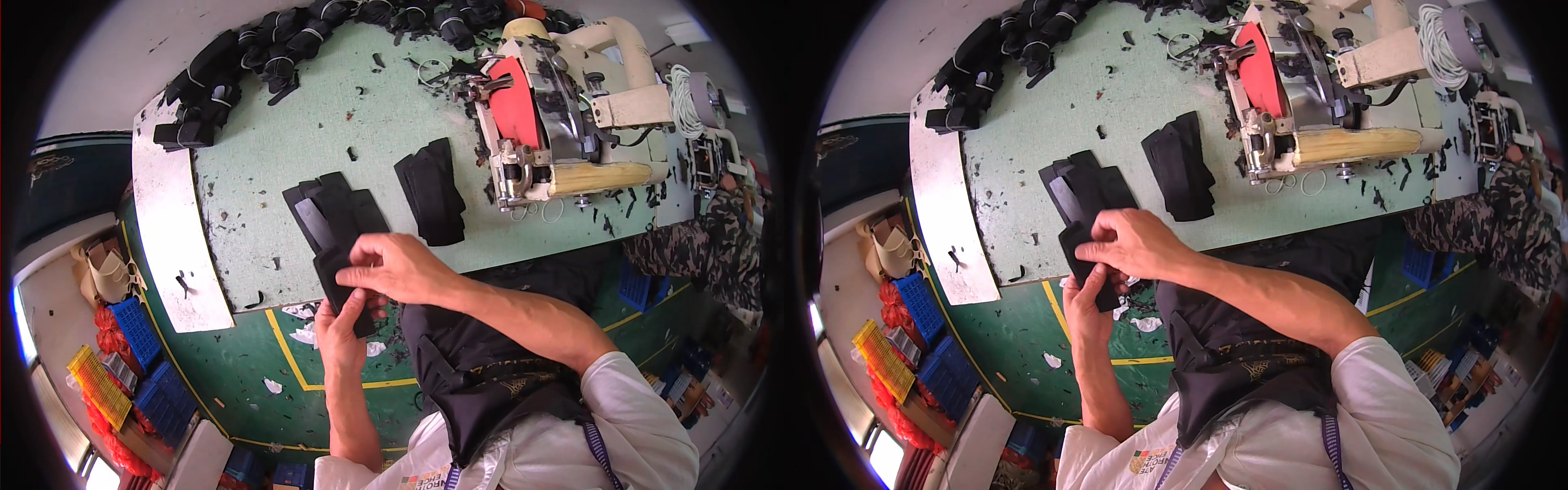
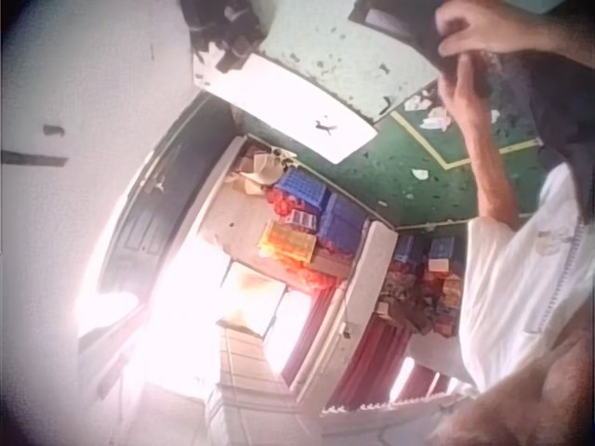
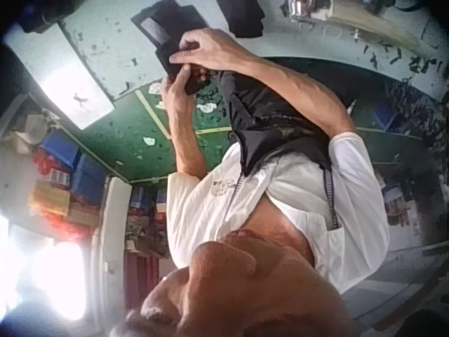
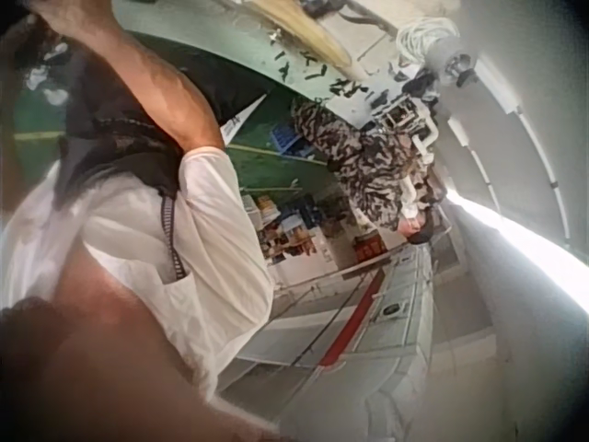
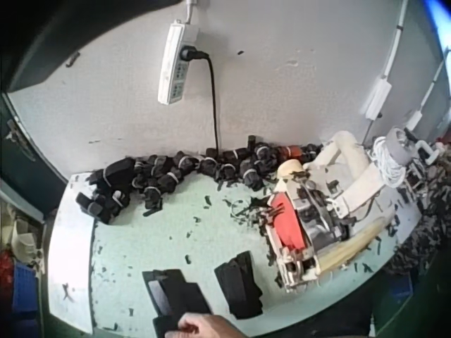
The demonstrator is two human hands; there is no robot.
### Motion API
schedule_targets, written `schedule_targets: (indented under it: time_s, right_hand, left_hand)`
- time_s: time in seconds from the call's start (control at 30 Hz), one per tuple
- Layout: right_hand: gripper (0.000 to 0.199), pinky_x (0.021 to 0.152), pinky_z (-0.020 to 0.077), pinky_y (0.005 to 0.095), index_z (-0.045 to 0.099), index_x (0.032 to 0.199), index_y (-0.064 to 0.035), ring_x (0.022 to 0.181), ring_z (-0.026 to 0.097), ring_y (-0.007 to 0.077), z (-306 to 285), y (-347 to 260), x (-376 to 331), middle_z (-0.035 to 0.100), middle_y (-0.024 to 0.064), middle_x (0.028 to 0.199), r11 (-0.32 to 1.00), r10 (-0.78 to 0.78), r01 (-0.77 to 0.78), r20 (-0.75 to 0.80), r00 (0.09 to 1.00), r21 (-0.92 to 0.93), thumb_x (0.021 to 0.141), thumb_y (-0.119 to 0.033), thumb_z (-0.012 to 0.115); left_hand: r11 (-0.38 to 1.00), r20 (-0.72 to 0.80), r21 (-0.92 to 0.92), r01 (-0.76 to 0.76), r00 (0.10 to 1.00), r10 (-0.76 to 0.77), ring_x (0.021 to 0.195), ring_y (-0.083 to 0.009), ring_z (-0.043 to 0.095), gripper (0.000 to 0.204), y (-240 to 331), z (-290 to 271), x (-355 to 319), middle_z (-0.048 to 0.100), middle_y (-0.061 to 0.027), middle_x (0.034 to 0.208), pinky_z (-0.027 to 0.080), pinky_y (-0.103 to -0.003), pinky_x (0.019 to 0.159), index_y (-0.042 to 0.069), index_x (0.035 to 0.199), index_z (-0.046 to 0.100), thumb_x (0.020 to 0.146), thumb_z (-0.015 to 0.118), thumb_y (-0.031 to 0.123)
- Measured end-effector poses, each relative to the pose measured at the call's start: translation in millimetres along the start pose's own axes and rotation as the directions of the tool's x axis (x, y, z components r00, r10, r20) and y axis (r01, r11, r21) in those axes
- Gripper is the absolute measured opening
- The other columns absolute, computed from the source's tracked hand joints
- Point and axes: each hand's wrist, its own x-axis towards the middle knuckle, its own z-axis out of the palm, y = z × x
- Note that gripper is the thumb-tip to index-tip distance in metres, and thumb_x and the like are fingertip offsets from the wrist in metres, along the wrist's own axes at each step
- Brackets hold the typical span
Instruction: The person feeds leather parts through a skiving machine, sorts bundles of strips by hand, opens the machine cover to clean debris from the interior, and feeds the strips through the machine to skive their edges.
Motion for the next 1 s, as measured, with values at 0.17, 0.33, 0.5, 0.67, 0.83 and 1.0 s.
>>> schedule_targets:
  time_s: [0.17,0.33,0.5,0.67,0.83,1.0]
  right_hand:
    - [0.024,0.056,0.0440,0.0292,0.061,0.082,0.0020,0.061,0.054,0.0093,-3,13,-8,0.060,0.0059,0.066,0.998,0.011,-0.003,-0.121,0.993,0.068,0.083,-0.020,0.071]
    - [0.018,0.056,0.0452,0.0274,0.063,0.085,0.0034,0.062,0.057,0.0081,-7,22,-12,0.063,0.0061,0.068,0.996,-0.029,0.045,-0.195,0.980,0.080,0.085,-0.014,0.068]
    - [0.016,0.063,0.0512,0.0271,0.063,0.098,0.0039,0.070,0.064,0.0107,-10,20,-24,0.066,0.0106,0.073,0.991,0.044,-0.026,-0.134,0.990,0.134,0.090,-0.010,0.061]
    - [0.018,0.063,0.0507,0.0278,0.061,0.101,0.0041,0.071,0.063,0.0121,-3,33,-30,0.065,0.0115,0.078,0.984,-0.172,0.175,-0.250,0.953,-0.011,0.090,-0.010,0.061]
    - [0.012,0.061,0.0470,0.0271,0.060,0.093,0.0029,0.071,0.057,0.0077,-16,33,-24,0.062,0.0041,0.074,0.999,-0.009,0.028,-0.357,0.934,0.046,0.086,-0.006,0.063]
    - [0.015,0.063,0.0480,0.0423,0.059,0.094,-0.0031,0.065,0.060,0.0288,-58,22,-11,0.060,0.0120,0.078,0.818,-0.514,0.114,-0.626,0.587,-0.564,0.082,-0.007,0.067]
  left_hand:
    - [0.958,0.037,0.287,-0.015,0.999,0.005,0.080,-0.0189,0.066,0.029,-1,16,-3,0.067,-0.0145,0.098,0.055,-0.032,0.070,-0.005,0.114,0.056,0.096,0.056,0.018]
    - [0.979,0.053,0.203,0.006,0.998,-0.017,0.082,-0.0184,0.063,0.035,-5,20,-4,0.066,-0.0128,0.100,0.053,-0.032,0.074,-0.003,0.119,0.052,0.101,0.047,0.026]
    - [0.972,0.009,0.236,-0.018,1.000,0.017,0.082,-0.0149,0.061,0.030,-17,27,-3,0.063,-0.0089,0.099,0.050,-0.031,0.074,0.000,0.119,0.053,0.100,0.050,0.022]
    - [0.921,-0.051,0.385,-0.055,0.995,0.081,0.097,-0.0094,0.058,0.032,-22,30,0,0.063,-0.0037,0.109,0.046,-0.025,0.085,0.003,0.124,0.054,0.100,0.052,0.023]
    - [0.910,-0.071,0.409,-0.060,0.993,0.098,0.070,-0.0117,0.056,0.035,-18,46,-2,0.059,-0.0044,0.086,0.045,-0.026,0.061,0.001,0.115,0.053,0.101,0.048,0.033]
    - [0.933,-0.057,0.355,-0.052,0.995,0.077,0.060,-0.0098,0.047,0.039,-15,33,3,0.052,-0.0028,0.076,0.038,-0.025,0.051,0.004,0.117,0.051,0.101,0.043,0.039]
